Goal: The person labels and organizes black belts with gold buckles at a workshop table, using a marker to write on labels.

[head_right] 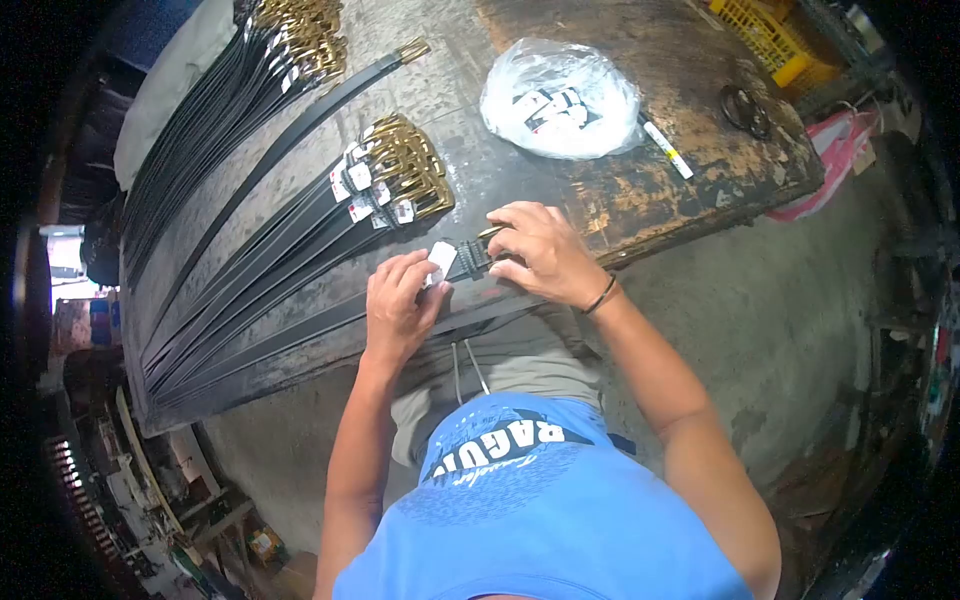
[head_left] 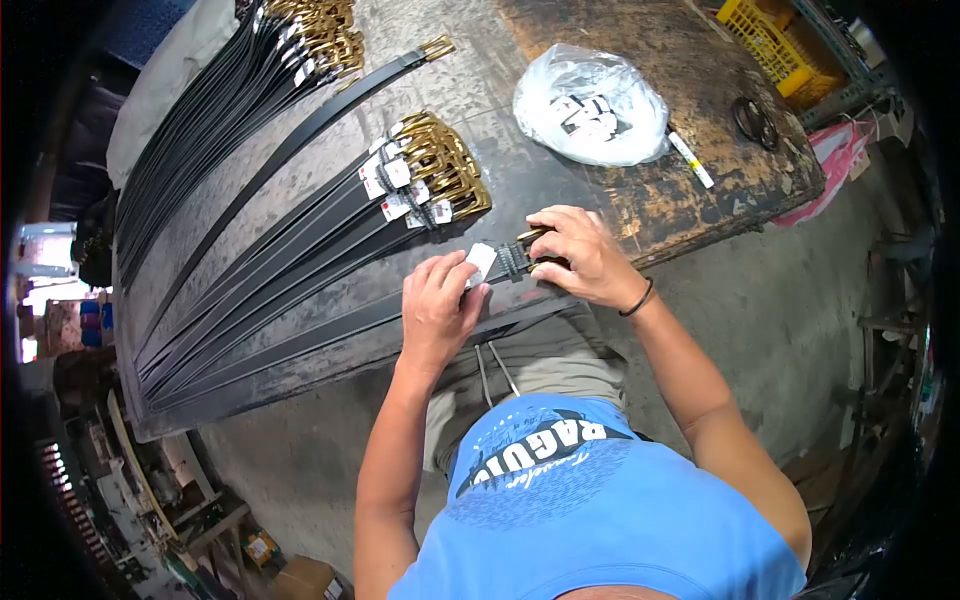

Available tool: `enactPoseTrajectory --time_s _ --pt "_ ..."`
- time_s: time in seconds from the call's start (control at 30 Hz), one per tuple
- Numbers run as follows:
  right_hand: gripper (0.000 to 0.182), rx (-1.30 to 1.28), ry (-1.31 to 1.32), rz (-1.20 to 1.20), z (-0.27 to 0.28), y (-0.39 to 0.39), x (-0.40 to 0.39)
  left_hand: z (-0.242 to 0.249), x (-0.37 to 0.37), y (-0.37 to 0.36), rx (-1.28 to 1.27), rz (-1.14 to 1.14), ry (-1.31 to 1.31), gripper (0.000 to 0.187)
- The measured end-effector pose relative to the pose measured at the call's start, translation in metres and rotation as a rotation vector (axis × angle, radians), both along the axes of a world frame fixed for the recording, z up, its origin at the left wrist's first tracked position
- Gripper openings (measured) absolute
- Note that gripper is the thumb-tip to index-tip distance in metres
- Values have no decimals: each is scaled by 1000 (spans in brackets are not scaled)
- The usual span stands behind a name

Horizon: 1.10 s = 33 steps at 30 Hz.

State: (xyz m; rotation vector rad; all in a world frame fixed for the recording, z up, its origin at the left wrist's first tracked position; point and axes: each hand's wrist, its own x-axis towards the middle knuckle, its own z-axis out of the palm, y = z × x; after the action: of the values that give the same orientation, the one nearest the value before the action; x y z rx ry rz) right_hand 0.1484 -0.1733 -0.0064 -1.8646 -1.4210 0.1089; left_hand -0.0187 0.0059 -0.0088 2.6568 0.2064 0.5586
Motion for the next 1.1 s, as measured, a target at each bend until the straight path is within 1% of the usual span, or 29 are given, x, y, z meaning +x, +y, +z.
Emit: enactPoseTrajectory --time_s 0.03,0.1,0.17,0.2,0.23,0.3,0.33,0.37,0.43,0.47,0.53,0.63,0.73,0.87,0.93,1.1 --pt "20 -43 -45 -6 -1 1 -1 -1 0 1 17 -2 5 30" --pt "19 -49 -37 4 -3 2 -1 -2 0 6 34 -12 21 32" --pt "18 -42 -43 -2 -5 1 0 -1 -1 9 -18 -96 -13 38" --pt "17 -45 -18 -2 -4 1 -1 2 -2 10 -81 -70 8 45" --pt "17 -44 -9 7 -3 1 -2 3 -3 10 -80 -60 17 45" --pt "17 -73 -6 -18 -2 2 -3 5 -4 11 -154 -21 4 48" --pt "16 -75 0 -27 -1 2 -4 5 -4 11 -168 -8 -3 43" --pt "16 -74 -1 -25 -1 2 -3 3 -4 13 -167 -6 -4 43" --pt "16 -76 -4 -22 -1 2 -3 1 -4 16 -62 -87 -12 36" --pt "16 -75 -4 -22 -1 2 -3 0 -4 16 -61 -87 -12 36" --pt "16 -65 -4 -24 -2 2 -3 4 -3 16 -23 -125 -8 28" --pt "16 -44 -33 -13 -7 1 -1 4 -1 15 17 -174 -3 23" --pt "16 -43 -48 -14 -7 1 -2 4 5 19 -9 -218 8 19" --pt "16 -41 -43 -12 -5 1 -2 7 10 19 -20 -204 3 19" --pt "17 -20 -40 -19 -4 2 -3 8 13 19 -82 -239 43 21" --pt "17 -10 -45 -18 -4 2 -2 6 14 17 -31 -281 -20 28"
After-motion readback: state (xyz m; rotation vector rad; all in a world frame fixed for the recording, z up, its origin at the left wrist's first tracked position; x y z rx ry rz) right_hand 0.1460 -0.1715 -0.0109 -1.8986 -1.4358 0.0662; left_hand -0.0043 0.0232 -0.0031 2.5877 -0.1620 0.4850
